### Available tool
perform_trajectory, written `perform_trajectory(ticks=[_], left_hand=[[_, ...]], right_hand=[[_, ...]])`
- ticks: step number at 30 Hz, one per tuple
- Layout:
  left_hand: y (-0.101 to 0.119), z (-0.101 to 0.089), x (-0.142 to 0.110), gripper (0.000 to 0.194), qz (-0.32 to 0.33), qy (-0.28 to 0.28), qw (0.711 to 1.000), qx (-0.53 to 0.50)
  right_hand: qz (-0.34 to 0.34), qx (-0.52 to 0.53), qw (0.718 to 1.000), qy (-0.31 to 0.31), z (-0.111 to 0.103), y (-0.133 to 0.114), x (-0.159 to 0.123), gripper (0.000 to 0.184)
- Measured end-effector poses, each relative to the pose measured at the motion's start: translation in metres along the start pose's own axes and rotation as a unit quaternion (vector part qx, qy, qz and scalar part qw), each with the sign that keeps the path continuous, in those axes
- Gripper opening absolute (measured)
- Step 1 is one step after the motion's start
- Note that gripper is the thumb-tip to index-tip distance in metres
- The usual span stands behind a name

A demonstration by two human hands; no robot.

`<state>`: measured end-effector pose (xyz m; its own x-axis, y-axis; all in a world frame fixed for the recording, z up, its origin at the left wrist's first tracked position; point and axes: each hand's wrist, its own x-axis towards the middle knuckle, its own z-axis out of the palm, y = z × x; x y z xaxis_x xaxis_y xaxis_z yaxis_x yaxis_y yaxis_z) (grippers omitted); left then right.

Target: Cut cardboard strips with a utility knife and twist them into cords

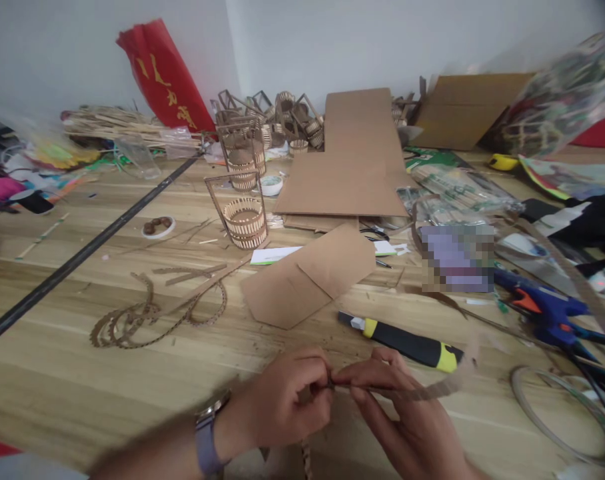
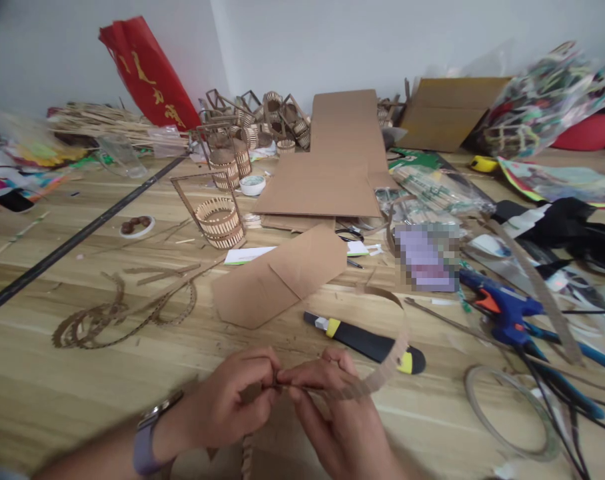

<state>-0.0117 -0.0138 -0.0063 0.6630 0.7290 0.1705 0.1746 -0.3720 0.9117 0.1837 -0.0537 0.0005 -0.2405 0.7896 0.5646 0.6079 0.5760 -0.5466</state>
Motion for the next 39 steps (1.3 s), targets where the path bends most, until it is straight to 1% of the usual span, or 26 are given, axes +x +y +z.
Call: perform_trajectory(ticks=[2, 4, 7, 9, 11, 13, 15, 16, 18, 19, 20, 21, 22, 24, 26, 28, 30, 32, 33, 35, 37, 39], left_hand=[[0.000, -0.001, 0.000, 0.015, 0.001, -0.006, 1.000, -0.009], [0.001, -0.002, 0.000, 0.017, 0.004, -0.020, 1.000, -0.023], [0.001, -0.003, 0.000, 0.017, 0.001, -0.032, 0.999, -0.041], [0.001, -0.004, 0.001, 0.016, -0.011, -0.027, 0.998, -0.048], [0.001, -0.004, 0.001, 0.014, -0.020, -0.019, 0.998, -0.054], [0.002, -0.005, 0.002, 0.015, -0.028, -0.011, 0.998, -0.060], [0.003, -0.005, 0.002, 0.017, -0.037, -0.003, 0.997, -0.071], [0.003, -0.005, 0.002, 0.018, -0.044, -0.002, 0.996, -0.079], [0.003, -0.005, 0.002, 0.021, -0.080, -0.016, 0.991, -0.109], [0.003, -0.004, 0.002, 0.022, -0.108, -0.030, 0.985, -0.129], [0.002, -0.003, 0.002, 0.024, -0.141, -0.045, 0.978, -0.149], [0.002, -0.001, 0.001, 0.027, -0.173, -0.058, 0.969, -0.168], [0.001, 0.001, 0.000, 0.032, -0.199, -0.065, 0.961, -0.183], [-0.003, 0.004, -0.001, 0.042, -0.226, -0.063, 0.951, -0.201], [-0.008, 0.007, -0.004, 0.049, -0.238, -0.065, 0.945, -0.213], [-0.014, 0.009, -0.007, 0.052, -0.238, -0.069, 0.946, -0.210], [-0.018, 0.009, -0.008, 0.055, -0.239, -0.068, 0.946, -0.207], [-0.020, 0.010, -0.008, 0.057, -0.241, -0.071, 0.948, -0.197], [-0.019, 0.010, -0.007, 0.058, -0.236, -0.076, 0.950, -0.188], [-0.017, 0.009, -0.005, 0.060, -0.215, -0.095, 0.957, -0.168], [-0.015, 0.010, -0.003, 0.060, -0.198, -0.104, 0.963, -0.149], [-0.016, 0.011, -0.003, 0.059, -0.194, -0.092, 0.967, -0.134]], right_hand=[[0.035, 0.026, 0.999, 0.000, -0.001, 0.001, -0.002, 0.014], [0.092, 0.072, 0.993, -0.012, -0.001, 0.002, -0.004, 0.011], [0.175, 0.151, 0.973, -0.005, 0.002, 0.002, -0.004, 0.020], [0.203, 0.188, 0.961, 0.012, 0.004, 0.002, -0.002, 0.025], [0.213, 0.215, 0.953, 0.021, 0.005, 0.000, 0.001, 0.027], [0.206, 0.221, 0.953, 0.034, 0.002, 0.001, 0.006, 0.028], [0.199, 0.184, 0.960, 0.074, -0.006, 0.004, 0.012, 0.028], [0.199, 0.152, 0.962, 0.104, -0.011, 0.006, 0.015, 0.028], [0.196, 0.093, 0.963, 0.161, -0.021, 0.010, 0.019, 0.023], [0.185, 0.073, 0.965, 0.170, -0.025, 0.011, 0.020, 0.019], [0.168, 0.063, 0.970, 0.164, -0.027, 0.011, 0.021, 0.013], [0.148, 0.062, 0.976, 0.146, -0.028, 0.010, 0.021, 0.009], [0.132, 0.062, 0.983, 0.114, -0.028, 0.008, 0.021, 0.006], [0.127, 0.057, 0.989, 0.044, -0.028, 0.004, 0.021, 0.009], [0.140, 0.027, 0.990, -0.002, -0.033, 0.002, 0.025, 0.011], [0.149, -0.022, 0.988, -0.014, -0.045, 0.006, 0.033, 0.012], [0.156, -0.071, 0.985, 0.006, -0.066, 0.017, 0.044, 0.014], [0.169, -0.129, 0.976, 0.037, -0.091, 0.034, 0.058, 0.014], [0.188, -0.169, 0.966, 0.057, -0.103, 0.045, 0.066, 0.014], [0.236, -0.264, 0.930, 0.104, -0.127, 0.068, 0.086, 0.016], [0.248, -0.298, 0.913, 0.131, -0.146, 0.090, 0.108, 0.017], [0.261, -0.325, 0.898, 0.140, -0.159, 0.111, 0.130, 0.020]])
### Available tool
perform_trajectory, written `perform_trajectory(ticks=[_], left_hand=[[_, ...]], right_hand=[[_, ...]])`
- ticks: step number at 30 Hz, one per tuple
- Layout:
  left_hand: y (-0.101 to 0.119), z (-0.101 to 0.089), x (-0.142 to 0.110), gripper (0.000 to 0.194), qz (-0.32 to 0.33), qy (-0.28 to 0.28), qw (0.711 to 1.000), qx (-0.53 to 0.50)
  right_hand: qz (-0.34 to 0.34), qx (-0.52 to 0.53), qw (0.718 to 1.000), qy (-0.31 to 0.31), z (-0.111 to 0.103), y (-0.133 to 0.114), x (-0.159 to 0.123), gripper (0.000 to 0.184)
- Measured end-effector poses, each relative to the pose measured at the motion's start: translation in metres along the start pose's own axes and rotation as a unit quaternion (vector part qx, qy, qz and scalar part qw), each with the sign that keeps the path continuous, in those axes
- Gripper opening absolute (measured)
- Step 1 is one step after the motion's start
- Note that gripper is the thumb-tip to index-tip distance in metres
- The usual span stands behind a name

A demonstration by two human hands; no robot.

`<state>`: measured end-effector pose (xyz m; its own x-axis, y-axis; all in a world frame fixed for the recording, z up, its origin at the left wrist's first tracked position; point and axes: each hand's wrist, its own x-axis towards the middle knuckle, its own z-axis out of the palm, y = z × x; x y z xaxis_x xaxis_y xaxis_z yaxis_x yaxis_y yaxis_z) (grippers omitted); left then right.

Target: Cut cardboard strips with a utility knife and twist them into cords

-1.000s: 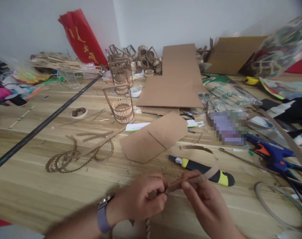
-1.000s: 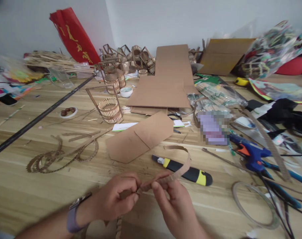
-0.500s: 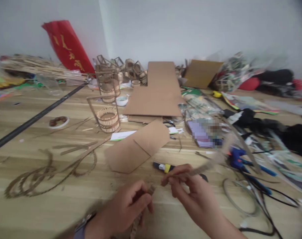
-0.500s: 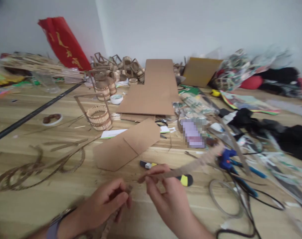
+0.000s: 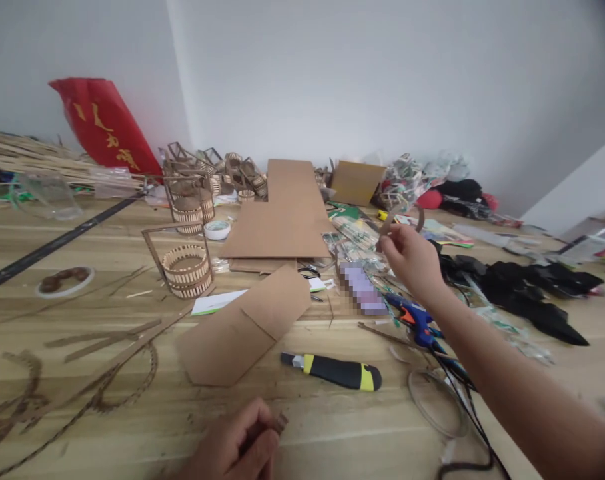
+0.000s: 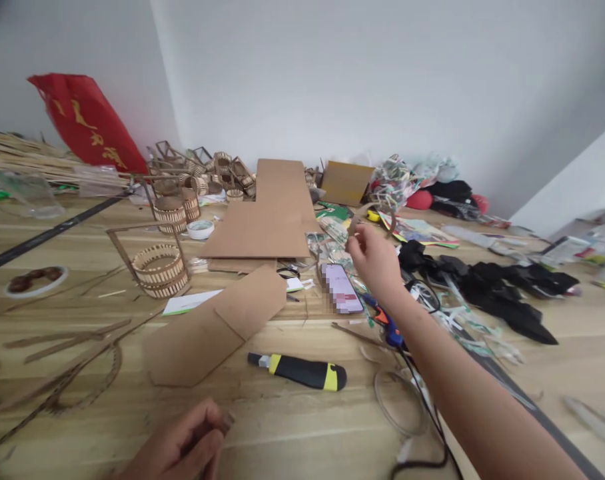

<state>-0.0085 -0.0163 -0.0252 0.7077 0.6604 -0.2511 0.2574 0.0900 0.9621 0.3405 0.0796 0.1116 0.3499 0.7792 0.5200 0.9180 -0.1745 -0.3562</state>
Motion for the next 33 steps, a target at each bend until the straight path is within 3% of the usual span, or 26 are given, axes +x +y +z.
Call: perform_trajectory(ticks=[5, 8, 11, 14, 16, 18, 20, 24, 26, 30, 33], left_hand=[[-0.013, -0.002, 0.006, 0.062, 0.023, -0.007, 1.000, 0.012], [-0.016, -0.004, 0.008, 0.061, 0.022, -0.002, 1.000, 0.009], [-0.009, -0.002, 0.006, 0.058, -0.001, 0.020, 0.999, -0.026], [0.001, -0.001, 0.003, 0.056, -0.034, 0.031, 0.996, -0.071], [0.007, 0.000, 0.002, 0.055, -0.046, 0.037, 0.995, -0.085], [0.012, -0.001, 0.001, 0.052, -0.041, 0.045, 0.995, -0.084], [0.020, -0.003, -0.001, 0.044, -0.033, 0.040, 0.996, -0.074], [0.043, -0.014, -0.017, 0.023, -0.100, -0.033, 0.994, 0.006], [0.055, -0.024, -0.032, 0.021, -0.119, -0.030, 0.988, 0.089], [0.067, -0.050, -0.067, 0.031, -0.075, 0.083, 0.964, 0.243], [0.065, -0.075, -0.089, 0.035, -0.042, 0.205, 0.930, 0.302]], right_hand=[[0.022, -0.039, 0.998, -0.051, 0.026, 0.002, 0.051, 0.024], [-0.006, -0.027, 0.994, -0.110, 0.041, -0.017, 0.042, 0.032], [-0.110, 0.033, 0.970, -0.214, 0.046, -0.051, -0.012, 0.016], [-0.233, 0.118, 0.894, -0.365, 0.037, -0.085, -0.091, 0.002], [-0.289, 0.171, 0.829, -0.447, 0.028, -0.099, -0.135, 0.004], [-0.284, 0.242, 0.801, -0.468, 0.023, -0.104, -0.161, 0.014], [-0.260, 0.292, 0.801, -0.453, 0.023, -0.101, -0.167, 0.022], [-0.208, 0.279, 0.864, -0.365, 0.028, -0.077, -0.151, 0.036], [-0.195, 0.273, 0.877, -0.344, 0.029, -0.063, -0.143, 0.039], [-0.211, 0.274, 0.880, -0.325, 0.032, -0.043, -0.140, 0.031], [-0.275, 0.270, 0.886, -0.259, 0.038, -0.034, -0.141, 0.019]])
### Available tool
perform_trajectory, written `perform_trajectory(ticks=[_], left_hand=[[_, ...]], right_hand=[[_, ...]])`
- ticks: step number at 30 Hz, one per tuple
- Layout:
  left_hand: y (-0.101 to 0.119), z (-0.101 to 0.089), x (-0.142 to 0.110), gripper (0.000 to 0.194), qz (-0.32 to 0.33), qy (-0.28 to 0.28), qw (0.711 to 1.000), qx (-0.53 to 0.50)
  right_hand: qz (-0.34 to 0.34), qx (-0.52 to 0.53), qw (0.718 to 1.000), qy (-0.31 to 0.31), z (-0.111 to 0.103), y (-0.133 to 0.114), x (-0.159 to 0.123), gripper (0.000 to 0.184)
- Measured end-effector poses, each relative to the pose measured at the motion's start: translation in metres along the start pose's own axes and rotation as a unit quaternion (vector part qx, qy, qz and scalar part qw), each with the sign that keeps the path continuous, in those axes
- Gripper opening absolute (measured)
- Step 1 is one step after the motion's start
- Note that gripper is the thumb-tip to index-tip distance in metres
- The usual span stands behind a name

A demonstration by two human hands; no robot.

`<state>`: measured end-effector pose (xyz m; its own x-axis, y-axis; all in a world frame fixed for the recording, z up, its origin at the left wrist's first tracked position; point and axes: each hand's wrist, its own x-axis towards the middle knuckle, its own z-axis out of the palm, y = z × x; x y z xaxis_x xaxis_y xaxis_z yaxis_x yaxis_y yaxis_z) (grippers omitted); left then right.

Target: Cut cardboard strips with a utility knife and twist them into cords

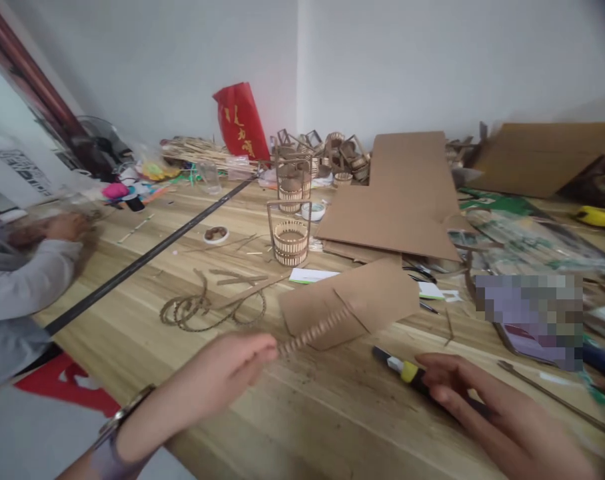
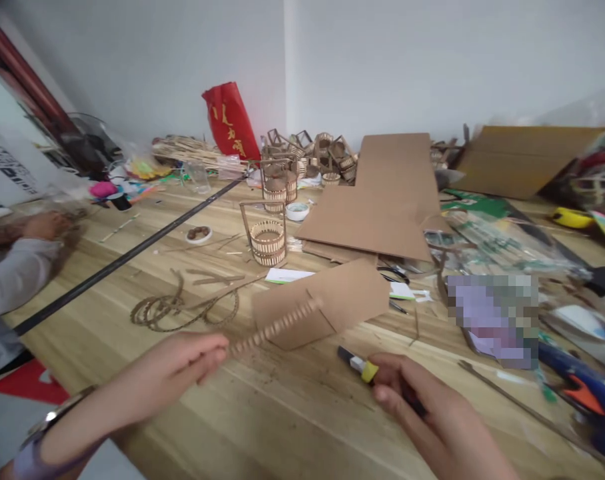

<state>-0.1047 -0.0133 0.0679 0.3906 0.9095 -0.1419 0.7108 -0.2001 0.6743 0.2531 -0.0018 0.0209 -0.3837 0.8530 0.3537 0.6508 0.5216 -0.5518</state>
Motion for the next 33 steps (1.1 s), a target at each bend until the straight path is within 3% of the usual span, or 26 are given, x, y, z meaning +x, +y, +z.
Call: perform_trajectory(ticks=[3, 5, 7, 9, 10, 13, 15, 19, 22, 26, 29, 33], left_hand=[[-0.024, -0.020, 0.001, 0.032, -0.040, 0.112, 0.988, 0.098], [-0.038, -0.025, 0.008, 0.033, -0.070, 0.172, 0.966, 0.179], [-0.045, -0.021, 0.019, 0.032, -0.056, 0.263, 0.926, 0.265], [-0.043, -0.008, 0.031, 0.037, -0.005, 0.293, 0.902, 0.317], [-0.038, 0.000, 0.038, 0.039, 0.028, 0.274, 0.905, 0.324], [-0.019, 0.028, 0.067, 0.050, 0.098, 0.144, 0.935, 0.309], [-0.009, 0.041, 0.090, 0.064, 0.063, 0.082, 0.946, 0.308], [-0.005, 0.052, 0.130, 0.063, 0.010, 0.088, 0.948, 0.305], [-0.008, 0.050, 0.142, 0.053, 0.001, 0.101, 0.953, 0.287], [-0.004, 0.040, 0.134, 0.026, 0.020, 0.138, 0.958, 0.249], [0.004, 0.032, 0.125, 0.023, 0.060, 0.170, 0.957, 0.228], [0.006, 0.033, 0.118, 0.021, 0.128, 0.107, 0.961, 0.220]], right_hand=[[-0.066, -0.101, 0.992, 0.038, 0.003, 0.013, -0.007, 0.022], [-0.075, -0.178, 0.980, 0.039, 0.006, 0.026, -0.017, 0.031], [-0.061, -0.234, 0.970, 0.017, 0.010, 0.040, -0.030, 0.039], [-0.040, -0.266, 0.963, -0.001, 0.017, 0.053, -0.042, 0.040], [-0.027, -0.280, 0.960, 0.000, 0.021, 0.057, -0.047, 0.037], [-0.008, -0.313, 0.950, 0.007, 0.032, 0.063, -0.053, 0.031], [-0.017, -0.324, 0.946, -0.001, 0.033, 0.061, -0.053, 0.029], [-0.039, -0.317, 0.947, -0.003, 0.023, 0.048, -0.055, 0.029], [-0.016, -0.287, 0.958, -0.006, 0.010, 0.033, -0.060, 0.030], [0.008, -0.247, 0.968, 0.041, -0.002, 0.012, -0.064, 0.032], [-0.014, -0.255, 0.958, 0.129, -0.009, 0.001, -0.068, 0.031], [-0.018, -0.261, 0.944, 0.201, -0.019, -0.006, -0.076, 0.038]])
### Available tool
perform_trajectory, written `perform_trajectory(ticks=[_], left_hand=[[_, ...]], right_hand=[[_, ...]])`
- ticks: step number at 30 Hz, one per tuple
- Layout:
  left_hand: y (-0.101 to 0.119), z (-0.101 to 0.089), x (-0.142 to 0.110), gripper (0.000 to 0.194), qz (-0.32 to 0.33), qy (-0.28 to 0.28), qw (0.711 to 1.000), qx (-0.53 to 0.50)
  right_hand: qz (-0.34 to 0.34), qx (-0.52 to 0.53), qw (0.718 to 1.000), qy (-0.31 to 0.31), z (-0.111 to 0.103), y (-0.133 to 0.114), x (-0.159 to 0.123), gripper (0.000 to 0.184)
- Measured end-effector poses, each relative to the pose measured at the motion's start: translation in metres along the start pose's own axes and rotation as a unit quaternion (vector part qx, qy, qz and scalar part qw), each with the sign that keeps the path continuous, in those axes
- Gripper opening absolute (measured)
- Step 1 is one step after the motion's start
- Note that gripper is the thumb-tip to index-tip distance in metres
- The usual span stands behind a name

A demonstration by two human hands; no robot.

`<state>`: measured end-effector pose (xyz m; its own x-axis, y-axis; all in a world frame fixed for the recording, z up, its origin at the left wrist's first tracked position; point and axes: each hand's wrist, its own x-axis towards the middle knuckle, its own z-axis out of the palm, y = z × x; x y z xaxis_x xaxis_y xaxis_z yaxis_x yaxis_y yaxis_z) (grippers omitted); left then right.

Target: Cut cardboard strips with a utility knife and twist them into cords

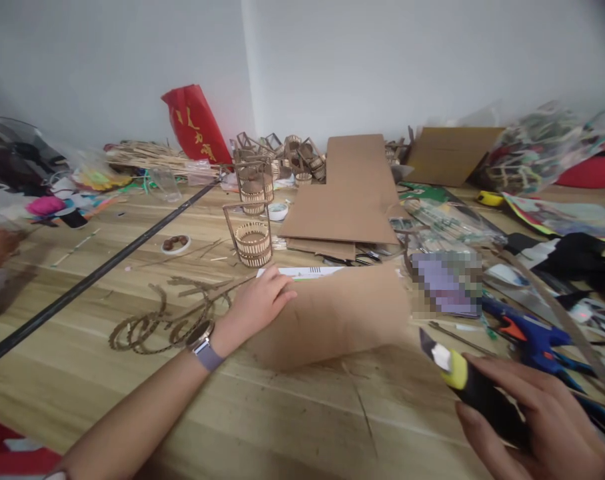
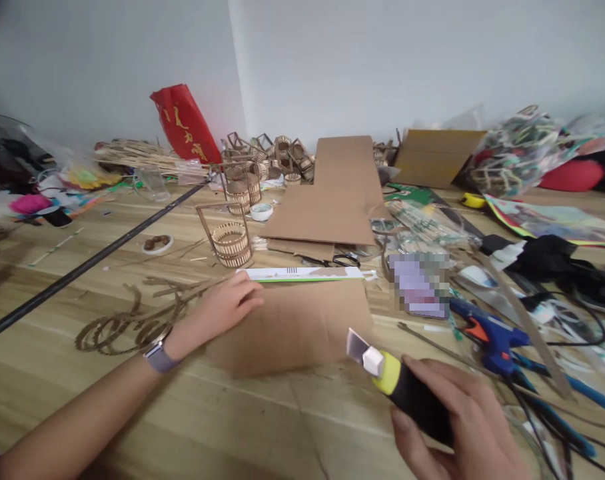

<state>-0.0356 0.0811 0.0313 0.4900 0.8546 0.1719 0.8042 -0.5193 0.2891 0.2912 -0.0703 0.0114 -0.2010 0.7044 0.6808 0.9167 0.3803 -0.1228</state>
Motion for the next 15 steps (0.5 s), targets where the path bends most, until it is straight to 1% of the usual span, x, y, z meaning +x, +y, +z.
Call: perform_trajectory(ticks=[2, 4, 6, 8, 11, 13, 15], left_hand=[[0.000, 0.007, -0.003, 0.018, 0.023, -0.043, 0.999, 0.002], [0.001, 0.017, -0.006, 0.015, 0.044, -0.067, 0.997, 0.003], [0.002, 0.024, -0.008, 0.013, 0.056, -0.075, 0.995, 0.016], [0.003, 0.028, -0.006, 0.014, 0.059, -0.066, 0.995, 0.039], [-0.001, 0.030, 0.010, 0.018, 0.050, -0.035, 0.995, 0.076], [-0.007, 0.033, 0.028, 0.020, 0.039, -0.021, 0.995, 0.092], [-0.013, 0.037, 0.048, 0.019, 0.033, -0.018, 0.994, 0.102]], right_hand=[[0.007, 0.006, 1.000, 0.005, -0.004, 0.000, 0.000, 0.038], [-0.005, 0.014, 1.000, -0.016, -0.004, -0.003, 0.003, 0.035], [-0.020, 0.026, 0.998, -0.056, 0.000, -0.007, 0.008, 0.032], [-0.035, 0.040, 0.993, -0.103, 0.007, -0.014, 0.013, 0.031], [-0.091, 0.049, 0.984, -0.144, 0.022, -0.026, 0.017, 0.031], [-0.139, 0.040, 0.978, -0.149, 0.033, -0.032, 0.017, 0.031], [-0.181, 0.017, 0.973, -0.141, 0.043, -0.035, 0.015, 0.030]])
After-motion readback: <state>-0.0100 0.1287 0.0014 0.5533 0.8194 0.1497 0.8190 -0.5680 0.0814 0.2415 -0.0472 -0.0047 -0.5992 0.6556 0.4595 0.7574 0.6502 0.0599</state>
